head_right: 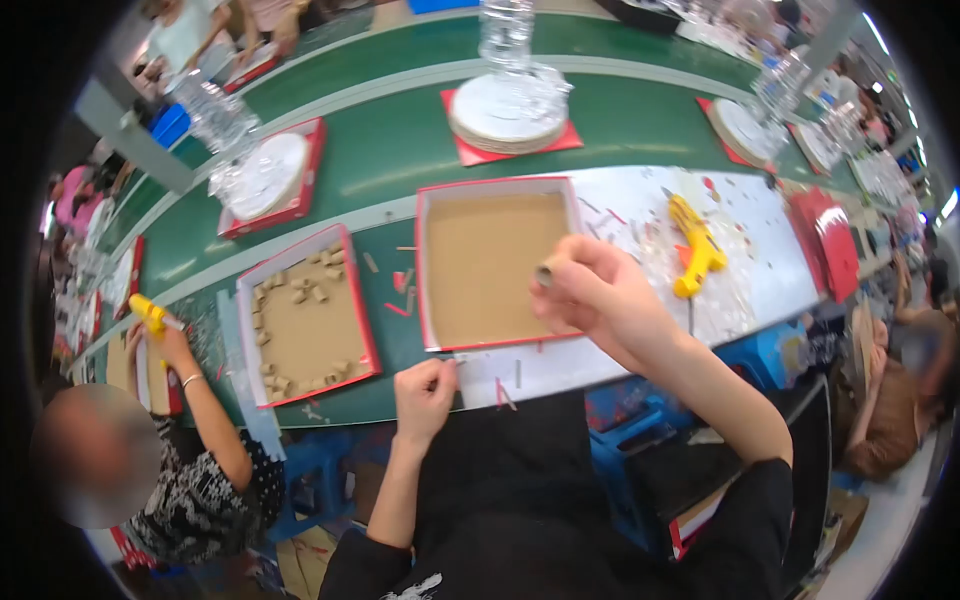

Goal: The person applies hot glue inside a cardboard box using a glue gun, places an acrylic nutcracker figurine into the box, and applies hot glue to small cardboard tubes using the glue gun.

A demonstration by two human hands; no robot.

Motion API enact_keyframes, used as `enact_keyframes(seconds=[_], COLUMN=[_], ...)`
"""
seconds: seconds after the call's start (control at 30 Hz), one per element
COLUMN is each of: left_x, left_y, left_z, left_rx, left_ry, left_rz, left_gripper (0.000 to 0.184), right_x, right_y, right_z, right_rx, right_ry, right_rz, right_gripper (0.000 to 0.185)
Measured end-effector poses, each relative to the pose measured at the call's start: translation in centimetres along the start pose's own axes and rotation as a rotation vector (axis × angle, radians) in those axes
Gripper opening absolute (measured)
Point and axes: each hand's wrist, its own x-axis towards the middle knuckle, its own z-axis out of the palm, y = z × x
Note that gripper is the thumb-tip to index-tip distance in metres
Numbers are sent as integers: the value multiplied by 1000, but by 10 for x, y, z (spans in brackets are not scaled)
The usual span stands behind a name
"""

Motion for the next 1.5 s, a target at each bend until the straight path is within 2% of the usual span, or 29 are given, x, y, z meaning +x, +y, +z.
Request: enact_keyframes(seconds=[0.03,0.27,0.33,0.4,0.47,0.5,0.6,0.63,0.67,0.7,0.73,0.8,0.87,0.93,1.0,1.1,1.17,1.3,1.47,1.5], left_x=[0,2,1,-3,-10,-13,-29,-35,-40,-46,-48,-45,-38,-33,-30,-31,-33,-34,-32,-36], left_y=[-1,1,3,0,-4,6,41,47,61,68,74,82,88,84,83,81,79,86,97,90], left_z=[-2,-5,-5,-7,-11,-14,-13,-6,-4,4,13,24,25,26,28,31,38,39,29,38], left_rx=[23,61,-11,-9,-49,-149,-352,-417,-467,-506,-505,-554,-546,-511,-497,-499,-498,-485,-575,-562], left_ry=[-23,-38,-12,0,-30,-40,-228,-315,-451,-556,-572,-589,-580,-543,-519,-540,-416,-402,-492,-418], left_rz=[13,44,72,81,225,270,200,199,98,-8,56,139,135,204,272,181,303,302,81,146], left_gripper=[30,31,31,28,22,18,13,7,14,29,39,38,28,26,25,22,18,18,23,24], right_x=[0,-17,-31,-48,-66,-78,-108,-115,-120,-119,-118,-115,-113,-116,-112,-114,-116,-115,-112,-112], right_y=[0,25,32,32,27,31,42,44,60,54,45,52,56,63,64,69,76,78,86,87], right_z=[5,-14,-23,-25,-18,-21,-14,-14,-14,-7,-1,2,0,-11,-9,-15,-25,-32,-40,-43], right_rx=[-39,-165,-361,-399,-449,-451,-383,-530,-574,-652,-732,-723,-598,-459,-534,-550,-381,-335,-300,-247], right_ry=[53,11,7,4,25,31,152,175,132,44,-49,17,-8,118,57,65,181,248,213,241], right_rz=[10,179,245,291,344,294,164,205,29,88,139,204,213,312,206,183,218,191,99,131], right_gripper=[25,19,13,10,6,4,4,5,9,4,11,1,2,3,9,10,10,13,8,10])
